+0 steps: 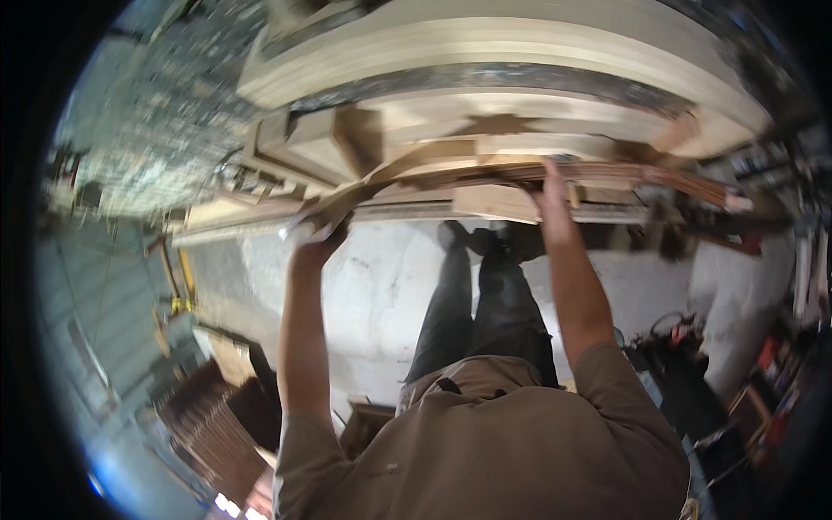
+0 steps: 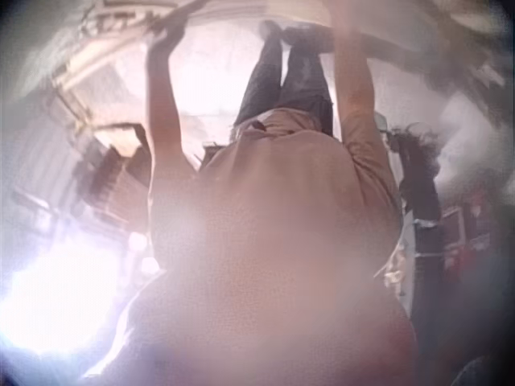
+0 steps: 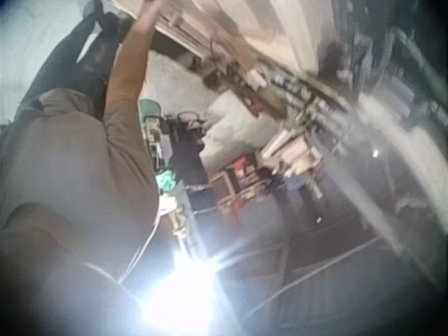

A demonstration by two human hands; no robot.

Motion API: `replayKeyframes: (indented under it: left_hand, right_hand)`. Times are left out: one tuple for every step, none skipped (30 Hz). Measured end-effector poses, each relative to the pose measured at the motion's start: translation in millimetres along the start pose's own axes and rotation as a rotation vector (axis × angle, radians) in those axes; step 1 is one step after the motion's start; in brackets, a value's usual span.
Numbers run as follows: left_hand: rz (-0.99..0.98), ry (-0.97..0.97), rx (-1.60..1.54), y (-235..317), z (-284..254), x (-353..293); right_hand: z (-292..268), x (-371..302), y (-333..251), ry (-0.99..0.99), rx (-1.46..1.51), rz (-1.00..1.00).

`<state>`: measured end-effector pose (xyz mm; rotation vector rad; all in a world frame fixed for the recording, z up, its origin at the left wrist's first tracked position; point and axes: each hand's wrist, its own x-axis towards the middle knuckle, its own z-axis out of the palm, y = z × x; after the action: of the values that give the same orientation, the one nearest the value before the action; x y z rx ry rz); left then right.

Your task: The person applies glue into wood joints using a brush, joins wood pieces together, and hammers them into place to assemble a chair frame.

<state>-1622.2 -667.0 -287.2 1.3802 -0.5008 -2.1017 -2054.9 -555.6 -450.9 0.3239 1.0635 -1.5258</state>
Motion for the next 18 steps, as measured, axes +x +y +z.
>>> replayKeyframes:
  left_hand:
    - [-0.002,0.0,-0.116,-1,4,10]
    - [0.006,-0.016,-0.208,-2,7,23]
    - [0.033,-0.04,-0.278,0,8,35]
    - [0.085,-0.074,-0.316,-2,3,49]
    - [0.16,-0.13,-0.34,-7,-10,65]
    - [0.315,0.004,-0.019,-6,1,71]
    - [0.427,0.193,0.31,-4,12,74]
    - [-0.064,0.315,-0.182,30,62,56]
    - [-0.027,0.355,-0.212,29,69,54]
    - [0.004,0.385,-0.236,27,71,57]
    - [0.057,0.303,-0.208,21,68,57]
    - [0.067,0.259,-0.174,13,62,57]
    - [0.048,0.218,-0.086,4,54,54]
    - [0.024,0.17,0.007,-8,49,50]
    - [0.036,0.121,0.058,-22,40,38]
    - [-0.005,0.122,0.078,-41,25,30]
    - [-0.059,0.19,0.103,-58,16,17]
    - [-0.073,0.239,0.082,-89,-10,7]
  right_hand:
    - [7,5,-7,0.079,-0.004,0.082]
    - [11,13,-14,0.161,-0.011,0.145]
    - [6,22,-16,0.113,-0.021,0.135]
    - [2,29,-15,0.071,-0.036,0.131]
    - [5,31,-12,0.082,-0.043,0.127]
    - [7,37,-13,0.106,-0.034,0.102]
    - [6,41,-14,0.122,0.001,0.065]
    - [-1,48,-15,0.127,0.081,0.049]
    - [1,54,-14,0.13,0.086,0.037]
    - [2,62,-14,0.141,0.097,0.015]
    - [1,71,-18,0.172,0.093,0.031]
    - [0,79,-17,0.15,0.166,0.039]
    - [1,85,-19,0.128,0.237,0.042]
    - [6,85,-20,0.111,0.313,0.039]
    - [12,87,-23,0.137,0.303,0.049]
    - [18,83,-21,0.121,0.255,0.038]
    - [20,75,-20,0.113,0.2,0.027]
    - [23,74,-23,0.092,0.147,0.014]
